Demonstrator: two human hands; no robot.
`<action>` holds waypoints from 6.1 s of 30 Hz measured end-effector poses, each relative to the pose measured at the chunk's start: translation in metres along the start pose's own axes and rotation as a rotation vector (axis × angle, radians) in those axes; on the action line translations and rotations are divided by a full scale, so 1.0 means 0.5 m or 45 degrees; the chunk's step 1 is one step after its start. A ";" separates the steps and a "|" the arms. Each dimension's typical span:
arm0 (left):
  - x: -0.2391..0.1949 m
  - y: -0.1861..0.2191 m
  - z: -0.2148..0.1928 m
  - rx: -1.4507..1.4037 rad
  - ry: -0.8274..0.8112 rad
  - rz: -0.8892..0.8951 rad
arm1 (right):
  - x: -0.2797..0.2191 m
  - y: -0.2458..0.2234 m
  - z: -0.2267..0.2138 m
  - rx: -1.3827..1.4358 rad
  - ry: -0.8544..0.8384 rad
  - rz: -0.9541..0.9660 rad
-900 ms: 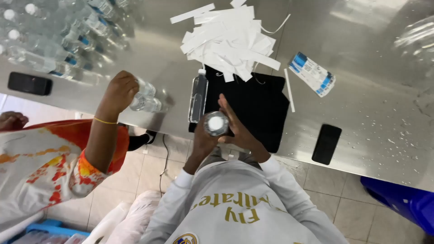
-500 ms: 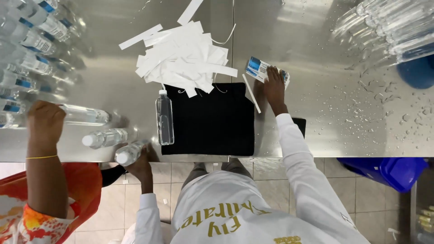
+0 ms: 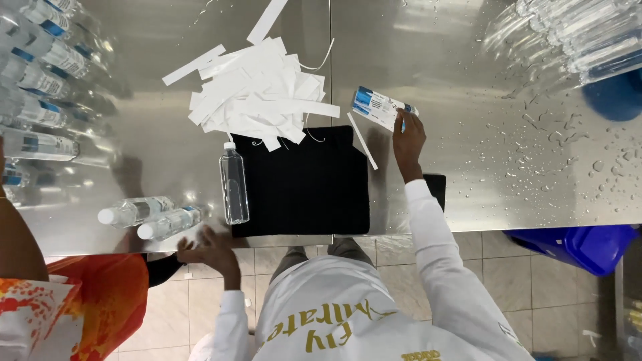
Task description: The person stands at a stainless steel counter and repeatedly applies paper labels to clear plastic water bottles. They pick up a bottle, wrap a label around it, and place it on a black mat before retrieving another bottle to continue the process.
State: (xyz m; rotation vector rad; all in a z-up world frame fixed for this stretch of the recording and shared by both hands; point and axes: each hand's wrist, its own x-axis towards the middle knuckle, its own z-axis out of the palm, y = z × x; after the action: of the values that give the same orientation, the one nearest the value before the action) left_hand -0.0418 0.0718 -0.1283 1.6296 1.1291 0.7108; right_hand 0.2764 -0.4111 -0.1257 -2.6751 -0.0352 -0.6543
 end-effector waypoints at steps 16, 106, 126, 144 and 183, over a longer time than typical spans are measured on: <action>-0.019 0.125 0.232 1.077 -0.691 0.362 | -0.182 -0.206 -0.223 1.019 -0.318 0.964; -0.253 0.291 0.286 -0.199 -0.876 0.263 | -0.255 -0.472 -0.329 1.689 -0.299 0.926; -0.044 0.343 0.423 -0.072 -0.791 0.455 | -0.148 -0.317 -0.393 1.680 0.202 0.899; -0.185 0.394 0.173 -0.703 -1.185 -0.742 | -0.251 -0.355 -0.327 1.808 -0.629 0.547; -0.157 0.019 0.156 -0.009 -0.997 -0.428 | -0.403 -0.538 -0.173 1.246 -0.554 1.153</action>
State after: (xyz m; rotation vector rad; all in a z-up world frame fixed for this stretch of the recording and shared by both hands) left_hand -0.0028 -0.0315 -0.1406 1.4518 0.7751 -0.1515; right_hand 0.0285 -0.1810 -0.0485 -1.5625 0.5496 0.2217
